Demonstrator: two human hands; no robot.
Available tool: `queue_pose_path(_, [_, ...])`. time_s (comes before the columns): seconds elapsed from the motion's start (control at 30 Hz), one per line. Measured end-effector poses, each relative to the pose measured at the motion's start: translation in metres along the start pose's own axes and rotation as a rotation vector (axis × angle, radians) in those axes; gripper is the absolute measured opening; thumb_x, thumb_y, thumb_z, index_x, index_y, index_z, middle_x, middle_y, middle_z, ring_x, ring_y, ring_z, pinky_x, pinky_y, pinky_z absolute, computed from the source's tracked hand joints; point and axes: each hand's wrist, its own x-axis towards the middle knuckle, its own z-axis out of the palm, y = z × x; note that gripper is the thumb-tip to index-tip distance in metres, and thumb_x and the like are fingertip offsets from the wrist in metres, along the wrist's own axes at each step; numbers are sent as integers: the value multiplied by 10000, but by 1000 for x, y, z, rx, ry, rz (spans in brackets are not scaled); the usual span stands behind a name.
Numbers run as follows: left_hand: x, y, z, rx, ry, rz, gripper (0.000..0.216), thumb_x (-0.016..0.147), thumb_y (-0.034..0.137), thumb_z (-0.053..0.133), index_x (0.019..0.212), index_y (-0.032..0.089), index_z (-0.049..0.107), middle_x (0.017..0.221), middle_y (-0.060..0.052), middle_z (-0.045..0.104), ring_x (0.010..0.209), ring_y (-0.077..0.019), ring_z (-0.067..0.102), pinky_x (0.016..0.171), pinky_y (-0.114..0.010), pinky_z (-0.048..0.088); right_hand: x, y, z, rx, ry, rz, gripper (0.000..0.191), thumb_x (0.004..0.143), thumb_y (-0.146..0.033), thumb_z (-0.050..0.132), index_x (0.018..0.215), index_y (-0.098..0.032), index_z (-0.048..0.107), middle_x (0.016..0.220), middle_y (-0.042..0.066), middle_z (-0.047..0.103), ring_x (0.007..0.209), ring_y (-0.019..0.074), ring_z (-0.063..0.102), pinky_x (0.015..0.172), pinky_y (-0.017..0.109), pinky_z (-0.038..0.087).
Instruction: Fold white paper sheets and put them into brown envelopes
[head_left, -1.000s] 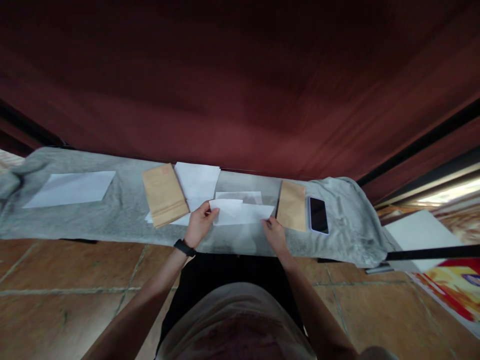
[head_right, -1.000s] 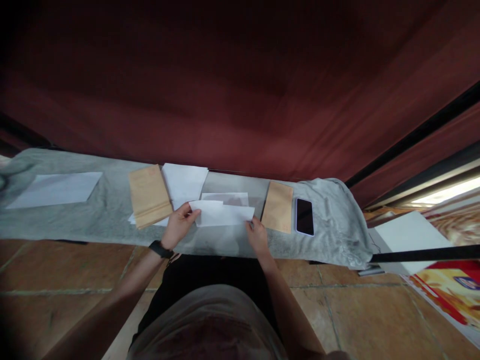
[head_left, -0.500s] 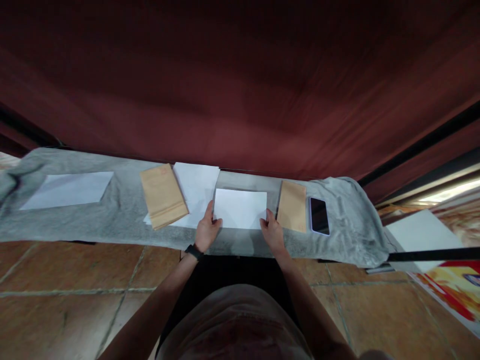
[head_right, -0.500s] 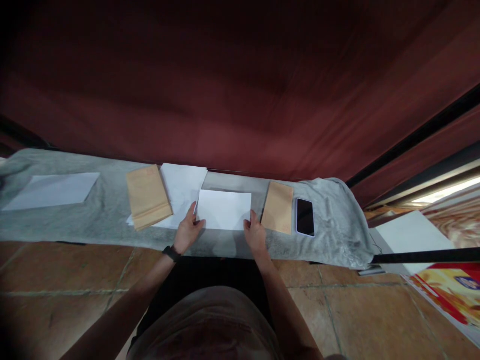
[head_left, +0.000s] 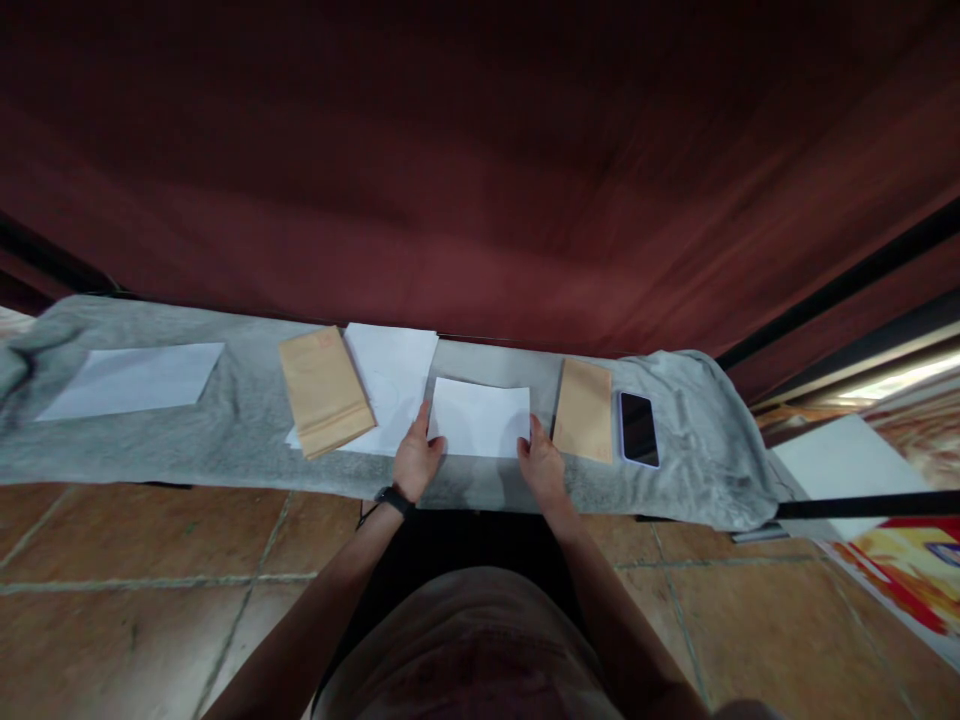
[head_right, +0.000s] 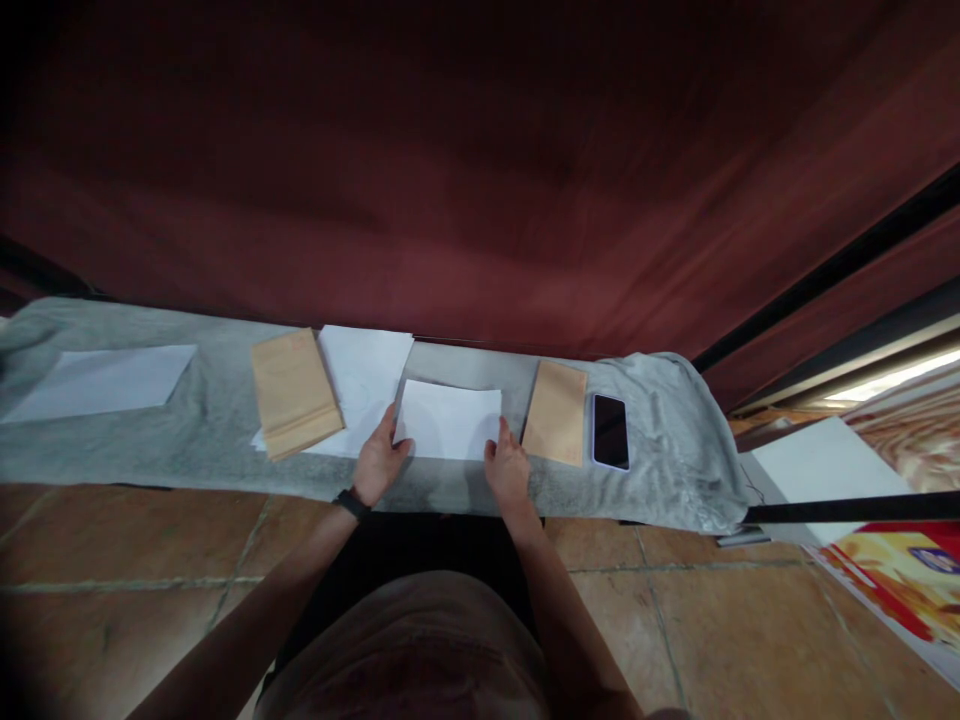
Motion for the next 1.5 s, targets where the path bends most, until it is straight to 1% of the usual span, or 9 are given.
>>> queue_pose_path(0.1, [-1,4,-1,67,-19,14,765,878,193,574,1591,210,296,1306,-123,637,1096,-262,686,970,-362,545,0,0,0,2,7,-30,496,1007,-228,483,1492,-146,418,1254,146,705,991,224,727,836,296,525])
queue_pose_path(0.27, [-1,11,-5,156,-70,33,671,888,185,546,1543,195,402,1265,-118,618,1022,-242,700,942,-338,553,-1,0,1,-2,19,-40,458,1008,-212,480,1460,-141,454,1206,137,706,979,227,712,834,308,525])
queue_pose_path(0.43, [-5,11,-6,276,-43,60,554,921,208,520,1474,220,492,1382,-117,573,1053,-243,685,917,-350,566,-3,1,2,8,104,-83,444,1002,-190,465,1442,-136,487,1187,152,689,1040,257,669,895,363,527])
queue_pose_path(0.6, [-16,19,7,382,49,325,488,979,250,467,1461,193,509,1540,-152,467,1383,-322,482,1113,-480,438,-5,-14,6,83,168,-221,432,1001,-180,465,1421,-108,530,1434,193,562,1299,286,531,1084,451,447])
queue_pose_path(0.73, [-29,20,28,371,-71,496,490,1024,347,409,1480,190,497,1603,-132,409,1501,-297,343,1204,-492,328,-11,-31,18,122,85,-389,452,1035,-234,424,1465,-122,507,1561,147,463,1455,249,400,1185,428,358])
queue_pose_path(0.87, [-36,8,33,401,-108,488,526,1027,383,396,1517,202,459,1613,-119,392,1515,-286,321,1239,-520,249,-17,-32,26,37,33,-389,487,1047,-300,430,1510,-155,466,1598,134,416,1480,264,378,1212,468,310])
queue_pose_path(1.03, [-33,-5,20,402,-93,503,586,1011,430,431,1541,180,423,1618,-124,370,1517,-281,317,1249,-506,237,-21,-15,23,-12,62,-362,512,1052,-340,431,1523,-138,445,1606,146,398,1482,270,378,1214,466,303])
queue_pose_path(1.2, [-32,-5,16,423,-92,525,595,1003,399,445,1550,170,404,1621,-122,361,1520,-284,310,1254,-512,225,-27,-5,19,-35,94,-368,529,1050,-344,434,1537,-139,424,1605,147,398,1483,281,378,1211,472,307])
queue_pose_path(1.5, [-32,-7,19,452,-66,533,592,1008,404,439,1552,174,400,1629,-111,335,1527,-271,293,1259,-508,224,-27,-8,20,-26,119,-351,539,1022,-320,462,1536,-162,434,1583,131,437,1457,287,421,1202,482,325])
